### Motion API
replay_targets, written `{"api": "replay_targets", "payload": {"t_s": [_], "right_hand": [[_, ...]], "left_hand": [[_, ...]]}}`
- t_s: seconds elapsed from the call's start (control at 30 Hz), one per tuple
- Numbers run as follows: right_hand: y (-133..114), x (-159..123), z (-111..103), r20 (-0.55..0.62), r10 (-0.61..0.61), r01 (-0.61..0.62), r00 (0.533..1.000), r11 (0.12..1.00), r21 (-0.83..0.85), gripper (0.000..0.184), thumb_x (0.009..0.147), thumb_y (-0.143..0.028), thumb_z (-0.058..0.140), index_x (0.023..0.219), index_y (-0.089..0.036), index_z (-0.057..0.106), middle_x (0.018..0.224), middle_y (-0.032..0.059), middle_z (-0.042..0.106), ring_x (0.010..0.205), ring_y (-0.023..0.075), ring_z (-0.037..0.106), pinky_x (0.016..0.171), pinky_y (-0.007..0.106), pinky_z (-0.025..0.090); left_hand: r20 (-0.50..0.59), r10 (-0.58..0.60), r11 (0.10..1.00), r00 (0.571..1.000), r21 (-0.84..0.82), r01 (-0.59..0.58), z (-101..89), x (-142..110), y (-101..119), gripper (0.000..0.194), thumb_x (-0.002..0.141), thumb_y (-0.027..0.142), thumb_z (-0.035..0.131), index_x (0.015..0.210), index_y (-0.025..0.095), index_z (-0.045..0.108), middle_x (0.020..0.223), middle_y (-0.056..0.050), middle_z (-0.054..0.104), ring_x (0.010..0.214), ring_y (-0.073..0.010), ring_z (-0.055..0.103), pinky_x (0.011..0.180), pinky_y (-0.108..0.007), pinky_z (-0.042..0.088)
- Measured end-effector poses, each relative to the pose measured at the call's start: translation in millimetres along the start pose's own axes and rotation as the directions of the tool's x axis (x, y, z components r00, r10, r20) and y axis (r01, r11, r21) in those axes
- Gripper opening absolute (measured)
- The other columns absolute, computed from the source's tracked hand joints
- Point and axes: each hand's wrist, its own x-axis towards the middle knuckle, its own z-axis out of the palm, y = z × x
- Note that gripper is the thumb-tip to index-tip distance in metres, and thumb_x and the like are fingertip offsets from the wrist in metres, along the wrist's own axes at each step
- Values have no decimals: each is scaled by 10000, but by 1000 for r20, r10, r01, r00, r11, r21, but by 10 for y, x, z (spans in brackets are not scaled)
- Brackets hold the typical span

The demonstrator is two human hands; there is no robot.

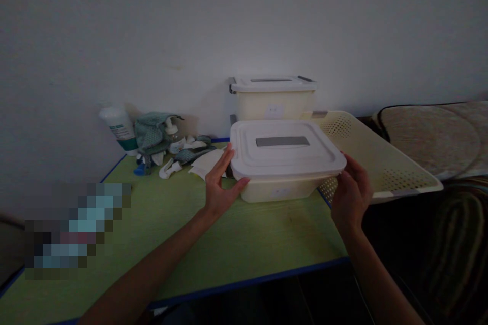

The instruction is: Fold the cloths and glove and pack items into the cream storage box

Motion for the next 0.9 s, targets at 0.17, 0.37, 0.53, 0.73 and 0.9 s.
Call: {"api": "replay_targets", "payload": {"t_s": [0.17, 0.37, 0.53, 0.73, 0.9], "right_hand": [[48, -49, -26, -15, 19, -19, 1000, 1000, -19, 302, 703, -229, 582, 993, -256, 661, 1062, -1, 659, 1077, 199, 574, 1029, 454, 337], [108, -67, -28, -30, -36, 35, 999, 999, -28, 306, 722, -218, 572, 1012, -251, 665, 1051, 3, 655, 1073, 196, 574, 1024, 443, 342], [136, -73, -23, -56, -61, 57, 997, 996, -71, 291, 727, -219, 565, 996, -244, 674, 1047, 6, 657, 1068, 200, 571, 1023, 453, 341], [158, -89, -13, -84, -57, 45, 995, 989, -140, 285, 740, -281, 535, 993, -244, 660, 1037, 17, 642, 1074, 222, 562, 960, 459, 399], [148, -101, -23, -76, -44, 34, 996, 991, -128, 281, 737, -283, 530, 983, -242, 660, 1035, 19, 638, 1058, 212, 565, 968, 449, 385]], "left_hand": [[-4, -10, 1000, 1000, 10, 10, -3, -18, -8, 618, 702, 377, 711, 1279, 279, 512, 1378, -58, 465, 1288, -238, 415, 1100, -410, 328], [-12, 5, 999, 1000, 43, -5, -14, -25, 11, 588, 700, 370, 713, 1255, 300, 531, 1347, -51, 499, 1256, -239, 459, 1103, -438, 319], [-4, 43, 998, 999, 39, -43, -24, -51, -30, 585, 730, 362, 694, 1281, 322, 501, 1359, -46, 488, 1258, -235, 457, 1104, -434, 308], [17, 68, 994, 998, 88, -69, -32, -88, -48, 581, 777, 398, 632, 1323, 324, 450, 1394, -60, 452, 1286, -238, 422, 1089, -442, 320], [48, 126, 985, 991, 115, -131, -34, -125, -60, 563, 794, 361, 621, 1326, 330, 441, 1400, -58, 448, 1286, -232, 421, 1074, -420, 336]]}}
